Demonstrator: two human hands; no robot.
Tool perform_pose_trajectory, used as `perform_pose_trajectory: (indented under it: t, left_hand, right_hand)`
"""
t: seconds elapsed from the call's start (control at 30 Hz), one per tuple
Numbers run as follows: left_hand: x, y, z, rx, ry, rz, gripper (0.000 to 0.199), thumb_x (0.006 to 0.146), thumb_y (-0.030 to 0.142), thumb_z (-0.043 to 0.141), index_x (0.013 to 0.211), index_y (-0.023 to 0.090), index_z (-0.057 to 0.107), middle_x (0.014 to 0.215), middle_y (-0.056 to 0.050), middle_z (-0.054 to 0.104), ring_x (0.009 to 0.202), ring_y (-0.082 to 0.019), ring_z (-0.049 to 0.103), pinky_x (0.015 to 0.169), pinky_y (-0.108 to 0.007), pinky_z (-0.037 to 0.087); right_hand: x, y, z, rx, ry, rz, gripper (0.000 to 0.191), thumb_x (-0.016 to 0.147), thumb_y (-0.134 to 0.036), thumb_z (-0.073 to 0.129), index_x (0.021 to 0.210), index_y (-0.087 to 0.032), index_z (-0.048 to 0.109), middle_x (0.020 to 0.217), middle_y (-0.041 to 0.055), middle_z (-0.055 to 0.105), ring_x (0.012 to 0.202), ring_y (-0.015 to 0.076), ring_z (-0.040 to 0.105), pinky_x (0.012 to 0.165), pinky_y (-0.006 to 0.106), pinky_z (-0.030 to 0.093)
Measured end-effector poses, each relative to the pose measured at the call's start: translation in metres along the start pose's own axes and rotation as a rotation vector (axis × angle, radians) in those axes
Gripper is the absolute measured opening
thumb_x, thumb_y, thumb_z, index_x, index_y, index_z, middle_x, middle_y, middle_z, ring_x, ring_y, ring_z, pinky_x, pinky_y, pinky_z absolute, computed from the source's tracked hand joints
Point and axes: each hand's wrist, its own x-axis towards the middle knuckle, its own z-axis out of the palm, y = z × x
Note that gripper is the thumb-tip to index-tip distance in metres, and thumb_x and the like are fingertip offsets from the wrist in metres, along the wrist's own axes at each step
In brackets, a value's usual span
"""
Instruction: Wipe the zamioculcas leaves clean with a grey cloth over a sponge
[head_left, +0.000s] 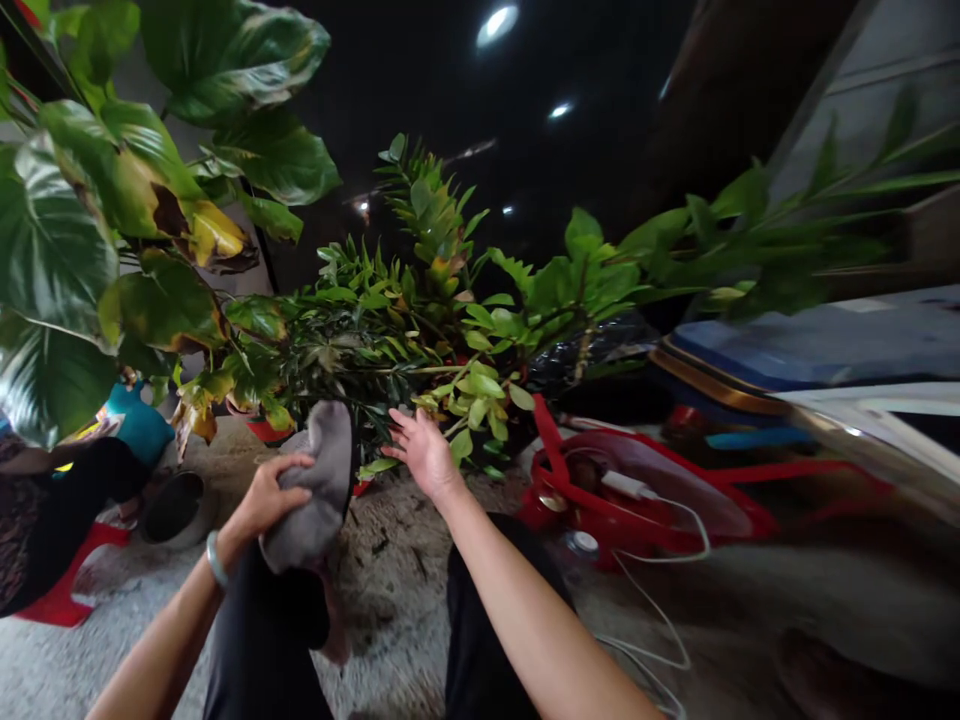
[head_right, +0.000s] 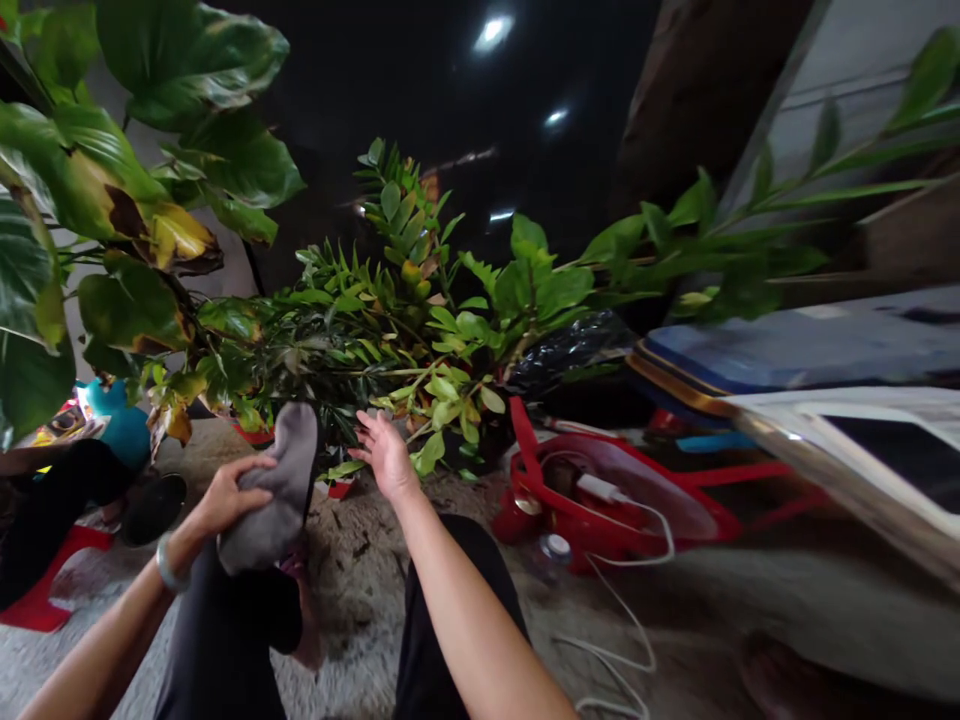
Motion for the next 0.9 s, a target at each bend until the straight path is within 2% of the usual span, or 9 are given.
perform_pose_trajectory:
  t: [0.07,0.13,0.3,0.37,0.53,0.63,0.73,0.83,0.9]
  left_hand:
    - [-0.022,-0.003,-0.005,0.006,-0.101,-0.019,0.040,0.056,0.026,0.085,0.095,0.022,0.085,0.104,-0.007,0.084,0.102,-0.034,0.075,0.096,-0.045,0.058]
    - [-0.029,0.012,-0.021,-0.023,-0.072,-0.006,0.039,0.057,0.028,0.088,0.096,0.023,0.085,0.105,-0.008,0.083,0.098,-0.033,0.076,0.088,-0.041,0.060]
    - [0.013,0.053,-0.056,-0.095,0.409,0.131,0.057,0.060,0.039,0.091,0.113,0.021,0.081,0.110,-0.006,0.080,0.095,-0.027,0.074,0.083,-0.033,0.060]
    - [0.030,0.048,-0.052,-0.098,0.454,0.137,0.058,0.060,0.039,0.089,0.114,0.020,0.080,0.108,-0.006,0.080,0.097,-0.026,0.073,0.087,-0.034,0.059]
    - [0.013,0.011,-0.021,-0.003,0.068,-0.044,0.045,0.055,0.024,0.083,0.099,0.018,0.084,0.100,-0.008,0.081,0.093,-0.029,0.075,0.086,-0.038,0.059]
    - [-0.015,0.018,-0.025,-0.022,-0.076,-0.061,0.040,0.055,0.024,0.087,0.095,0.020,0.085,0.103,-0.008,0.082,0.093,-0.031,0.075,0.084,-0.038,0.060]
    - [-0.016,0.053,-0.042,-0.128,0.091,0.047,0.045,0.058,0.032,0.092,0.100,0.021,0.083,0.111,-0.009,0.081,0.092,-0.029,0.075,0.078,-0.035,0.061]
    - [0.018,0.086,-0.047,-0.144,0.337,0.234,0.052,0.060,0.036,0.092,0.109,0.023,0.081,0.111,-0.006,0.080,0.094,-0.026,0.073,0.079,-0.031,0.060]
    - [0.044,0.092,-0.035,-0.129,0.371,0.311,0.051,0.063,0.036,0.088,0.112,0.023,0.080,0.106,-0.005,0.079,0.094,-0.024,0.073,0.080,-0.030,0.060]
  right_hand:
    - [0.000,-0.001,-0.002,0.005,-0.012,-0.005,0.053,0.087,-0.068,0.063,0.113,-0.023,0.077,0.117,0.0150,0.076,0.117,0.0327,0.065,0.077,0.041,0.062]
    - [0.001,-0.002,-0.003,0.007,-0.017,-0.007,0.053,0.086,-0.068,0.065,0.112,-0.024,0.077,0.118,0.0150,0.076,0.117,0.0331,0.065,0.077,0.041,0.062]
    - [0.003,0.001,0.000,0.003,-0.009,-0.017,0.051,0.087,-0.069,0.064,0.109,-0.025,0.078,0.126,0.0130,0.075,0.117,0.0325,0.065,0.080,0.043,0.061]
    - [0.003,0.003,0.002,0.003,-0.013,-0.014,0.051,0.086,-0.068,0.065,0.110,-0.025,0.078,0.124,0.0131,0.075,0.116,0.0327,0.065,0.080,0.043,0.061]
    - [0.002,0.001,0.000,-0.004,-0.010,-0.014,0.047,0.090,-0.067,0.061,0.108,-0.027,0.079,0.116,0.0096,0.078,0.110,0.0290,0.067,0.076,0.039,0.062]
    - [0.001,-0.002,-0.003,-0.001,0.001,-0.020,0.048,0.092,-0.067,0.058,0.107,-0.027,0.080,0.115,0.0091,0.079,0.111,0.0291,0.068,0.077,0.039,0.061]
    - [0.001,-0.004,-0.004,-0.001,0.019,-0.029,0.049,0.090,-0.068,0.059,0.106,-0.026,0.080,0.122,0.0102,0.077,0.115,0.0307,0.066,0.081,0.041,0.061]
    - [0.001,-0.002,0.001,-0.011,0.012,-0.017,0.051,0.090,-0.068,0.058,0.109,-0.026,0.080,0.125,0.0116,0.076,0.121,0.0322,0.064,0.084,0.043,0.060]
    - [0.001,-0.001,0.003,-0.019,0.006,0.001,0.052,0.094,-0.066,0.055,0.115,-0.025,0.079,0.125,0.0118,0.076,0.122,0.0318,0.065,0.085,0.042,0.060]
